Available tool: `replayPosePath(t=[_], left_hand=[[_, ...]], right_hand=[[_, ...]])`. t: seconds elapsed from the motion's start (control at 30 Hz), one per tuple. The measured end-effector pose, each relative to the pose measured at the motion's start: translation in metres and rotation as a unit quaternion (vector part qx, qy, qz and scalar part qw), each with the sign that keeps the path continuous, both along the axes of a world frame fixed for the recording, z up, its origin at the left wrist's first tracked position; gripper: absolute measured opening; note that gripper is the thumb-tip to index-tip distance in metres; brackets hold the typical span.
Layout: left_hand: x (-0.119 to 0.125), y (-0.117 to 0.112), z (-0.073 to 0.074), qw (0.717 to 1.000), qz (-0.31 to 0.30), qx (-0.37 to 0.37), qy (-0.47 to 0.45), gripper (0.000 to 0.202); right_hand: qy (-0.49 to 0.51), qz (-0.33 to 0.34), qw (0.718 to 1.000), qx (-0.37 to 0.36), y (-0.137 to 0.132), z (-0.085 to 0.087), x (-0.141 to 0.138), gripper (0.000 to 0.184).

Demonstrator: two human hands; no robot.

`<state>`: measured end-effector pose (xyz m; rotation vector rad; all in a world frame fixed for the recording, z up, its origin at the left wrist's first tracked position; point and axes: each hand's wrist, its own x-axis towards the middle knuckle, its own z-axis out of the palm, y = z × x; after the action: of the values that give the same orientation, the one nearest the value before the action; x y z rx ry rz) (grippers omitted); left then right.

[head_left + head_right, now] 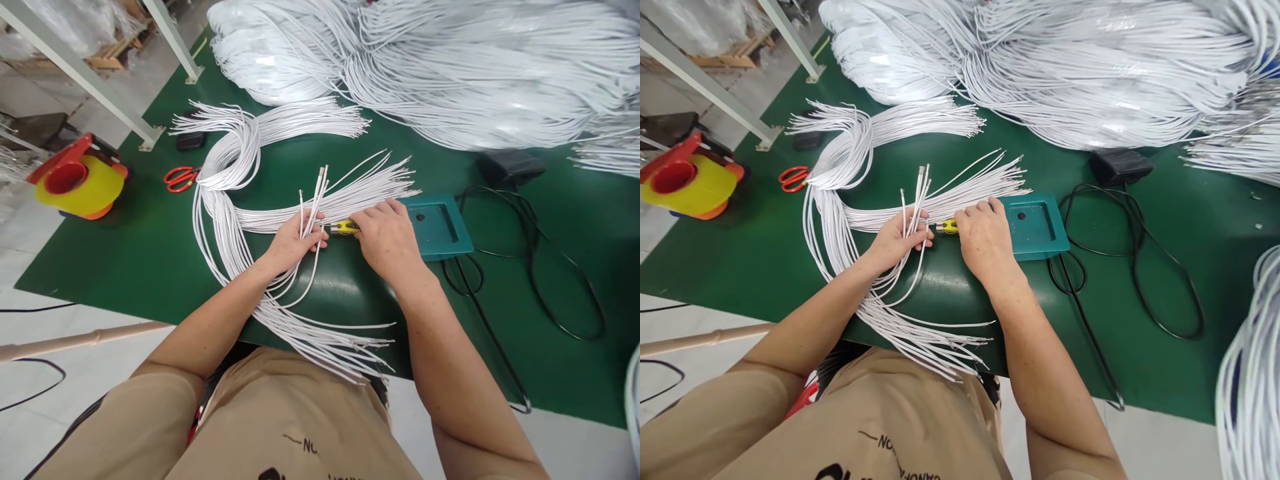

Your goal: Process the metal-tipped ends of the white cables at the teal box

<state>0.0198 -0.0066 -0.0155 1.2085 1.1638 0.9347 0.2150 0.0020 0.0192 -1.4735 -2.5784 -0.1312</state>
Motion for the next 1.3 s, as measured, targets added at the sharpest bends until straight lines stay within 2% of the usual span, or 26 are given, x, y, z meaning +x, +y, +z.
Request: replayPosePath(t=[0.37,0.7,0.77,0.9,0.97,1.1,1.17,1.23,1.3], left_hand=[[0.008,0.0,-0.011,0.988,-0.001,0.072,0.138,0.029],[0.009,-0.001,-0.011,0.981,0.01,0.087,0.174,0.03],[0.009,-0.001,-0.012,0.98,0.009,0.088,0.177,0.029],[0.007,0.0,-0.009,0.984,0.005,0.068,0.164,0.028],[0.005,0.0,-0.007,0.989,0.005,0.047,0.14,0.029],[-0.001,0.001,-0.002,0.998,0.012,0.015,0.066,0.035],[-0.005,0.002,-0.001,0.999,0.011,0.013,0.034,0.044],[-0.008,0.002,0.001,1.0,0.006,0.018,0.023,0.049],[-0.009,0.002,0.003,0.999,0.002,0.03,0.035,0.044]], right_hand=[[0.006,-0.011,1.0,0.023,0.004,-0.002,0.001,0.021],[0.0,-0.019,1.0,0.015,0.001,0.0,0.0,0.021],[0.021,-0.047,0.998,0.036,-0.001,0.0,0.005,0.023],[0.059,-0.186,0.977,0.086,-0.002,-0.003,0.018,0.038],[0.063,-0.206,0.973,0.082,-0.001,-0.005,0.022,0.04],[0.094,-0.172,0.976,0.09,-0.001,-0.004,0.023,0.036],[0.138,-0.125,0.979,0.087,-0.005,0.001,0.015,0.033],[0.186,-0.017,0.981,0.049,-0.012,0.004,0.001,0.029],[0.194,0.142,0.97,-0.027,-0.021,0.003,-0.017,0.028]])
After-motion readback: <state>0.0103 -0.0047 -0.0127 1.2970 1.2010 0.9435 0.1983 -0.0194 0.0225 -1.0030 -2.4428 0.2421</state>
